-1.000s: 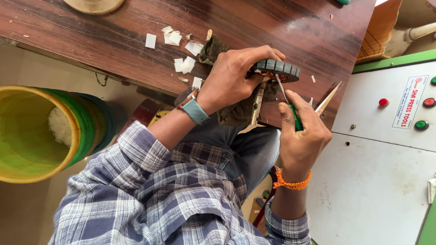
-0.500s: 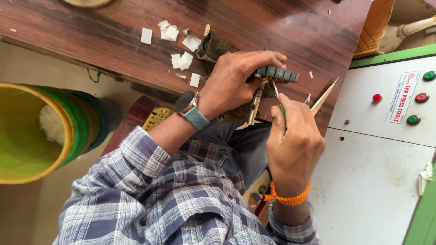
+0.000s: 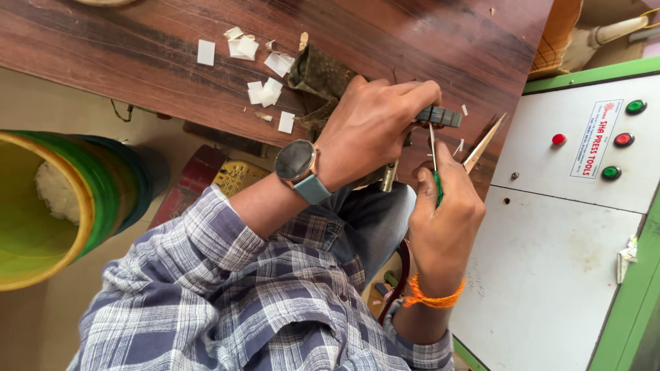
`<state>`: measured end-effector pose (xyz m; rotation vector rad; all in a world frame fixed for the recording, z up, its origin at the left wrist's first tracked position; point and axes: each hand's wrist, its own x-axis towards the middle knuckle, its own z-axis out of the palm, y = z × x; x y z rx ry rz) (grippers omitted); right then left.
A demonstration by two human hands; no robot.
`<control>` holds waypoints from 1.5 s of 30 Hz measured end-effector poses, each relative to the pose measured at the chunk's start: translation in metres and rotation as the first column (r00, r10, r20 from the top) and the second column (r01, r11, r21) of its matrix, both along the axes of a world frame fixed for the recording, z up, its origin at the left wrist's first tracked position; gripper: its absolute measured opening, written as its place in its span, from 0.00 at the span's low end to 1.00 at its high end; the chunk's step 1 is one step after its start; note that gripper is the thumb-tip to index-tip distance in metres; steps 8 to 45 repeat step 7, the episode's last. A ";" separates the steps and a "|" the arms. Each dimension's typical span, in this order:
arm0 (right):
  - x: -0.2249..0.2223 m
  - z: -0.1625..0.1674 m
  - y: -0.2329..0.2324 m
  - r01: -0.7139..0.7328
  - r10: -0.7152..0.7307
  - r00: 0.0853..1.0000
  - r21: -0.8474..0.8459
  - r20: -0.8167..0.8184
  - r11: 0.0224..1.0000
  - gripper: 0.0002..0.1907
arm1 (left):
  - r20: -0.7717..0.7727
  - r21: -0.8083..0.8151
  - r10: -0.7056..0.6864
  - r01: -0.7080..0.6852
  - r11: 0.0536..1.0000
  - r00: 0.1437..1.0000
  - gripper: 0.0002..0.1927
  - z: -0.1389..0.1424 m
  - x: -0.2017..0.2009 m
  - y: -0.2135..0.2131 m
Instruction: The person uses a screwdriver to adjust copper windings on a motor stator and uses scissors to cut small white insulating paper pieces, inserting them into the stator slots. The work is performed at a bench with other motor parts visible nearby.
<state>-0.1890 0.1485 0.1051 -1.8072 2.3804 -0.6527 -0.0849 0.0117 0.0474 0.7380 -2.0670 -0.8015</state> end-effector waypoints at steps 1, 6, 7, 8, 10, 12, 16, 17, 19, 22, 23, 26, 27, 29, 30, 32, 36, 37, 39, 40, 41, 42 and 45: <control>0.003 -0.001 -0.002 0.008 -0.008 1.000 -0.006 -0.021 1.000 0.20 | -0.003 0.001 -0.001 0.001 1.000 1.000 0.16 -0.001 -0.001 -0.001; 0.014 0.001 -0.011 0.100 -0.099 0.993 0.013 -0.057 0.995 0.21 | -0.011 0.010 -0.033 0.033 0.999 0.999 0.16 -0.002 0.000 -0.005; 0.011 0.008 -0.012 0.101 -0.100 0.993 0.012 -0.058 0.995 0.21 | -0.030 0.013 -0.048 0.049 0.999 0.998 0.16 -0.002 0.002 -0.006; 0.011 0.008 -0.012 0.101 -0.100 0.993 0.012 -0.058 0.995 0.21 | -0.030 0.013 -0.048 0.049 0.999 0.998 0.16 -0.002 0.002 -0.006; 0.011 0.008 -0.012 0.101 -0.100 0.993 0.012 -0.058 0.995 0.21 | -0.030 0.013 -0.048 0.049 0.999 0.998 0.16 -0.002 0.002 -0.006; 0.011 0.008 -0.012 0.101 -0.100 0.993 0.012 -0.058 0.995 0.21 | -0.030 0.013 -0.048 0.049 0.999 0.998 0.16 -0.002 0.002 -0.006; 0.011 0.008 -0.012 0.101 -0.100 0.993 0.012 -0.058 0.995 0.21 | -0.030 0.013 -0.048 0.049 0.999 0.998 0.16 -0.002 0.002 -0.006; 0.011 0.008 -0.012 0.101 -0.100 0.993 0.012 -0.058 0.995 0.21 | -0.030 0.013 -0.048 0.049 0.999 0.998 0.16 -0.002 0.002 -0.006; 0.011 0.008 -0.012 0.101 -0.100 0.993 0.012 -0.058 0.995 0.21 | -0.030 0.013 -0.048 0.049 0.999 0.998 0.16 -0.002 0.002 -0.006; 0.011 0.008 -0.012 0.101 -0.100 0.993 0.012 -0.058 0.995 0.21 | -0.030 0.013 -0.048 0.049 0.999 0.998 0.16 -0.002 0.002 -0.006; 0.011 0.008 -0.012 0.101 -0.100 0.993 0.012 -0.058 0.995 0.21 | -0.030 0.013 -0.048 0.049 0.999 0.998 0.16 -0.002 0.002 -0.006; 0.011 0.008 -0.012 0.101 -0.100 0.993 0.012 -0.058 0.995 0.21 | -0.030 0.013 -0.048 0.049 0.999 0.998 0.16 -0.002 0.002 -0.006; 0.011 0.008 -0.012 0.101 -0.100 0.993 0.012 -0.058 0.995 0.21 | -0.030 0.013 -0.048 0.049 0.999 0.998 0.16 -0.002 0.002 -0.006; 0.011 0.008 -0.012 0.101 -0.100 0.993 0.012 -0.058 0.995 0.21 | -0.030 0.013 -0.048 0.049 0.999 0.998 0.16 -0.002 0.002 -0.006; 0.011 0.008 -0.012 0.101 -0.100 0.993 0.012 -0.058 0.995 0.21 | -0.030 0.013 -0.048 0.049 0.999 0.998 0.16 -0.002 0.002 -0.006; 0.011 0.008 -0.012 0.101 -0.100 0.993 0.012 -0.058 0.995 0.21 | -0.030 0.013 -0.048 0.049 0.999 0.998 0.16 -0.002 0.002 -0.006; 0.011 0.008 -0.012 0.101 -0.100 0.993 0.012 -0.058 0.995 0.21 | -0.030 0.013 -0.048 0.049 0.999 0.998 0.16 -0.002 0.002 -0.006; 0.011 0.008 -0.012 0.101 -0.100 0.993 0.012 -0.058 0.995 0.21 | -0.030 0.013 -0.048 0.049 0.999 0.998 0.16 -0.002 0.002 -0.006; 0.011 0.008 -0.012 0.101 -0.100 0.993 0.012 -0.058 0.995 0.21 | -0.030 0.013 -0.048 0.049 0.999 0.998 0.16 -0.002 0.002 -0.006; 0.011 0.008 -0.012 0.101 -0.100 0.993 0.012 -0.058 0.995 0.21 | -0.030 0.013 -0.048 0.049 0.999 0.998 0.16 -0.002 0.002 -0.006; 0.011 0.008 -0.012 0.101 -0.100 0.993 0.012 -0.058 0.995 0.21 | -0.030 0.013 -0.048 0.049 0.999 0.998 0.16 -0.002 0.002 -0.006; 0.011 0.008 -0.012 0.101 -0.100 0.993 0.012 -0.058 0.995 0.21 | -0.030 0.013 -0.048 0.049 0.999 0.998 0.16 -0.002 0.002 -0.006; 0.011 0.008 -0.012 0.101 -0.100 0.993 0.012 -0.058 0.995 0.21 | -0.030 0.013 -0.048 0.049 0.999 0.998 0.16 -0.002 0.002 -0.006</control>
